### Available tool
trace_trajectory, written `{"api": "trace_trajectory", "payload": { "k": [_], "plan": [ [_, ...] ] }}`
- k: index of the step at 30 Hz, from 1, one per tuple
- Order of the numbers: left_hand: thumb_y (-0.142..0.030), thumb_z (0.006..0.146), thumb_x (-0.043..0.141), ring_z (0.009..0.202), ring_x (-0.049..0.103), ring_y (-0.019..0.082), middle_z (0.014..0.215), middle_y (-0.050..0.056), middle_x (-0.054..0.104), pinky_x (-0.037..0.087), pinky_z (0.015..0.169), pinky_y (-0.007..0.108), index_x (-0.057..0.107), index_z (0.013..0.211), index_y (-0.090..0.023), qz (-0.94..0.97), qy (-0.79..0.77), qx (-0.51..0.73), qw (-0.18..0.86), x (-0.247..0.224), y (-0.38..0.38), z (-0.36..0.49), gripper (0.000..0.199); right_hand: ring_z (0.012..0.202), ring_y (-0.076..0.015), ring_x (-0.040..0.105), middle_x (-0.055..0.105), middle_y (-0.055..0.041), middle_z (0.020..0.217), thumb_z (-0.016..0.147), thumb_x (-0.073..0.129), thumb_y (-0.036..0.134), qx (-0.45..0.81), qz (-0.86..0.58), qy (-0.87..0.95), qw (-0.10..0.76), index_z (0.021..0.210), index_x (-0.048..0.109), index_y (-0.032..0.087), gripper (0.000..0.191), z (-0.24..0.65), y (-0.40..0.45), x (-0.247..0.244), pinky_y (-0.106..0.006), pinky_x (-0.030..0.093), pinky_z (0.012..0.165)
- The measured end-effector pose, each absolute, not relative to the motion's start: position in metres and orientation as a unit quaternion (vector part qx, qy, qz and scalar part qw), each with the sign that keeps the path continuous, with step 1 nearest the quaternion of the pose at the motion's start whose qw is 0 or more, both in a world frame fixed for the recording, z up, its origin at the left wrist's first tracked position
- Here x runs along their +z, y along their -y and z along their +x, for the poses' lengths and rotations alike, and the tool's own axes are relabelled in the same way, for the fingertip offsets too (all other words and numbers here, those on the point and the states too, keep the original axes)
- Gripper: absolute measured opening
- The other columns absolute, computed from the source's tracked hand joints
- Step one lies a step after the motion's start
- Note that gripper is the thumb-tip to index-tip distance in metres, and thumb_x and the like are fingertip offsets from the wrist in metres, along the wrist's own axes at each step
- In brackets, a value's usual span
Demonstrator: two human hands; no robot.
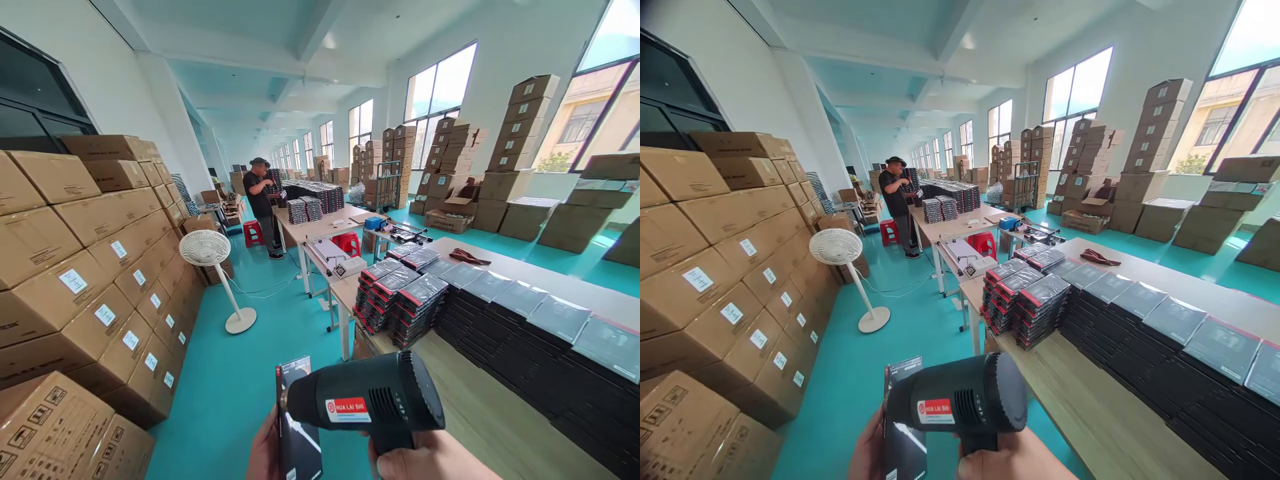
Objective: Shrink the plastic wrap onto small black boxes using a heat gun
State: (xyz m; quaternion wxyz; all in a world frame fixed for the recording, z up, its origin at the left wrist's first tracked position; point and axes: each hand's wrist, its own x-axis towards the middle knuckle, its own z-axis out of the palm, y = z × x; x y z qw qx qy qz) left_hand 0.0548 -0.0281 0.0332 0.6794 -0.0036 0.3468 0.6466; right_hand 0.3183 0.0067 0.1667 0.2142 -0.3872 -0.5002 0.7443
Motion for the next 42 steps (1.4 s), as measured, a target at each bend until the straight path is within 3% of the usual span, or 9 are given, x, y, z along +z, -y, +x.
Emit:
{"api": "trace_trajectory", "payload": {
  "k": [6, 11, 15, 22, 26, 28, 33, 37, 42],
  "plan": [
    [-0.042, 0.09, 0.06, 0.089, 0.075, 0.029, 0.1, 0.014, 0.08, 0.058, 0.085, 0.04, 0.077, 0.103, -0.013, 0.026, -0.342, 0.606, 0.717, 0.033, 0.029, 0.044, 0.036, 0.057, -0.017, 0.057, 0.065, -0.0016, 0.069, 0.071, 0.069, 0.037, 0.708, -0.405, 0.514, 0.265, 0.097, 0.064, 0.015, 0.034, 0.325, -0.038, 0.183, -0.03, 0.045, 0.054],
    [-0.04, 0.092, 0.059, 0.091, 0.075, 0.031, 0.097, 0.013, 0.08, 0.058, 0.086, 0.043, 0.076, 0.104, -0.013, 0.06, -0.303, 0.621, 0.721, 0.026, 0.028, 0.035, 0.034, 0.054, -0.0154, 0.057, 0.064, -0.0001, 0.066, 0.068, 0.068, 0.03, 0.712, -0.4, 0.543, 0.196, 0.088, 0.064, 0.016, 0.025, 0.334, -0.039, 0.187, -0.028, 0.044, 0.053],
    [-0.038, 0.093, 0.058, 0.095, 0.075, 0.03, 0.098, 0.01, 0.08, 0.055, 0.094, 0.046, 0.075, 0.109, -0.017, 0.062, -0.273, 0.632, 0.723, 0.025, 0.027, 0.033, 0.032, 0.048, -0.0124, 0.049, 0.054, 0.0036, 0.051, 0.062, 0.06, 0.021, 0.681, -0.4, 0.609, 0.082, 0.062, 0.057, 0.02, 0.003, 0.335, -0.018, 0.185, -0.025, 0.036, 0.048],
    [-0.039, 0.092, 0.059, 0.097, 0.075, 0.034, 0.093, 0.012, 0.08, 0.056, 0.093, 0.05, 0.077, 0.102, -0.015, 0.077, -0.292, 0.629, 0.716, 0.027, 0.022, 0.033, 0.032, 0.055, -0.015, 0.053, 0.054, 0.0029, 0.055, 0.065, 0.058, 0.028, 0.669, -0.416, 0.604, 0.12, 0.065, 0.054, 0.021, 0.008, 0.33, -0.011, 0.184, -0.026, 0.042, 0.055],
    [-0.042, 0.094, 0.055, 0.109, 0.07, 0.034, 0.116, 0.012, 0.077, 0.054, 0.096, 0.047, 0.075, 0.114, -0.019, 0.101, -0.282, 0.634, 0.713, 0.032, 0.019, 0.033, 0.036, 0.055, -0.0169, 0.051, 0.054, 0.0032, 0.053, 0.056, 0.066, 0.022, 0.658, -0.396, 0.638, 0.056, 0.061, 0.057, 0.023, 0.01, 0.34, -0.002, 0.182, -0.028, 0.041, 0.054],
    [-0.042, 0.095, 0.053, 0.11, 0.07, 0.034, 0.119, 0.012, 0.076, 0.054, 0.096, 0.047, 0.074, 0.116, -0.02, 0.108, -0.27, 0.636, 0.715, 0.035, 0.018, 0.034, 0.037, 0.059, -0.0185, 0.052, 0.056, 0.0018, 0.056, 0.058, 0.068, 0.025, 0.665, -0.396, 0.629, 0.07, 0.065, 0.06, 0.023, 0.011, 0.34, 0.002, 0.179, -0.029, 0.042, 0.057],
    [-0.035, 0.095, 0.053, 0.096, 0.075, 0.031, 0.088, 0.008, 0.081, 0.053, 0.097, 0.049, 0.077, 0.102, -0.016, 0.098, -0.296, 0.641, 0.702, 0.038, 0.017, 0.042, 0.031, 0.059, -0.0161, 0.051, 0.056, 0.0015, 0.06, 0.07, 0.058, 0.031, 0.673, -0.389, 0.613, 0.143, 0.073, 0.058, 0.02, 0.011, 0.323, 0.002, 0.185, -0.028, 0.041, 0.059],
    [-0.036, 0.095, 0.053, 0.097, 0.075, 0.03, 0.094, 0.006, 0.081, 0.053, 0.096, 0.049, 0.076, 0.107, -0.023, 0.082, -0.3, 0.64, 0.703, 0.038, 0.016, 0.043, 0.029, 0.059, -0.0141, 0.044, 0.048, 0.0044, 0.056, 0.06, 0.07, 0.023, 0.658, -0.376, 0.64, 0.132, 0.062, 0.055, 0.021, 0.015, 0.318, 0.004, 0.196, -0.026, 0.038, 0.057],
    [-0.038, 0.095, 0.053, 0.081, 0.077, 0.029, 0.088, 0.009, 0.081, 0.055, 0.093, 0.048, 0.079, 0.099, -0.017, 0.081, -0.277, 0.643, 0.709, 0.036, 0.02, 0.039, 0.033, 0.063, -0.0167, 0.047, 0.053, 0.0005, 0.063, 0.07, 0.067, 0.035, 0.676, -0.414, 0.586, 0.17, 0.071, 0.061, 0.021, 0.015, 0.326, 0.01, 0.183, -0.029, 0.04, 0.061]
  ]
}}
